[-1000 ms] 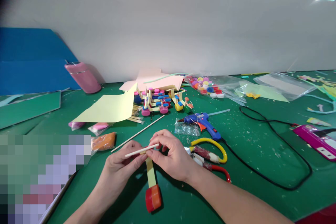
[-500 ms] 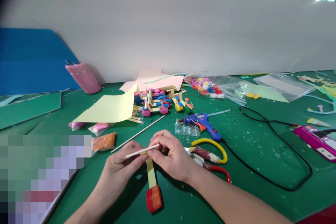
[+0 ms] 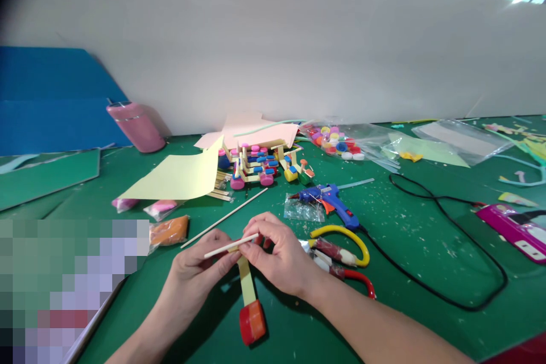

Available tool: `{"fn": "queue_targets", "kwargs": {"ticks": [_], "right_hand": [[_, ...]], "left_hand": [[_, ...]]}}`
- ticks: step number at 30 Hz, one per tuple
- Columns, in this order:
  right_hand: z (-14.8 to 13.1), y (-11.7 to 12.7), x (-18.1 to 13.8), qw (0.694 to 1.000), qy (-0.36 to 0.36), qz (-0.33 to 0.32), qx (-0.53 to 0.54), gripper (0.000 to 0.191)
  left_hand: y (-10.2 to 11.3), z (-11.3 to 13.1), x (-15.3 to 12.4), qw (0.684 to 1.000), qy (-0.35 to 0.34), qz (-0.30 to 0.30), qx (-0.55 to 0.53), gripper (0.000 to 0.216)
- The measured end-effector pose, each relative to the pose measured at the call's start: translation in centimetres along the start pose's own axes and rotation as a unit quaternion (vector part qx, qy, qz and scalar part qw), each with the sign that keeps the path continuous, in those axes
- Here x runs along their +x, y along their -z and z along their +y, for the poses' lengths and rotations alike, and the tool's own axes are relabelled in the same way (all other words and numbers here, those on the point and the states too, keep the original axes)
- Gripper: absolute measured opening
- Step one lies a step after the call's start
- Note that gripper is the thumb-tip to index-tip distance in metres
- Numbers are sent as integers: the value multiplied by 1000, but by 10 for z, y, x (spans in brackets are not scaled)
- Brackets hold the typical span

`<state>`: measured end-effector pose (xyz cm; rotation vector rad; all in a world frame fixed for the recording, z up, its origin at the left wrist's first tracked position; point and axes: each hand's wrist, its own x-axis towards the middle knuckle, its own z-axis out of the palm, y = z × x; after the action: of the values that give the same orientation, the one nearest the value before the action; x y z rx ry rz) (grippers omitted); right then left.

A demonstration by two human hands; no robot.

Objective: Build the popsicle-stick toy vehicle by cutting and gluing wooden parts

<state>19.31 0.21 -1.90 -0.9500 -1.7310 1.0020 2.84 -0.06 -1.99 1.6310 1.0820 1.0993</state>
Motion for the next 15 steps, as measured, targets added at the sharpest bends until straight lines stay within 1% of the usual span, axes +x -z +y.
{"fn": "queue_targets", "kwargs": {"ticks": [4, 15], "right_hand": [[0, 0, 0, 1000, 2, -1, -4, 6], [2, 0, 0, 1000, 4, 4, -22, 8]], "left_hand": [[0, 0, 0, 1000, -6, -3, 5, 10], [-1, 0, 0, 1000, 4, -2, 3, 10]]}}
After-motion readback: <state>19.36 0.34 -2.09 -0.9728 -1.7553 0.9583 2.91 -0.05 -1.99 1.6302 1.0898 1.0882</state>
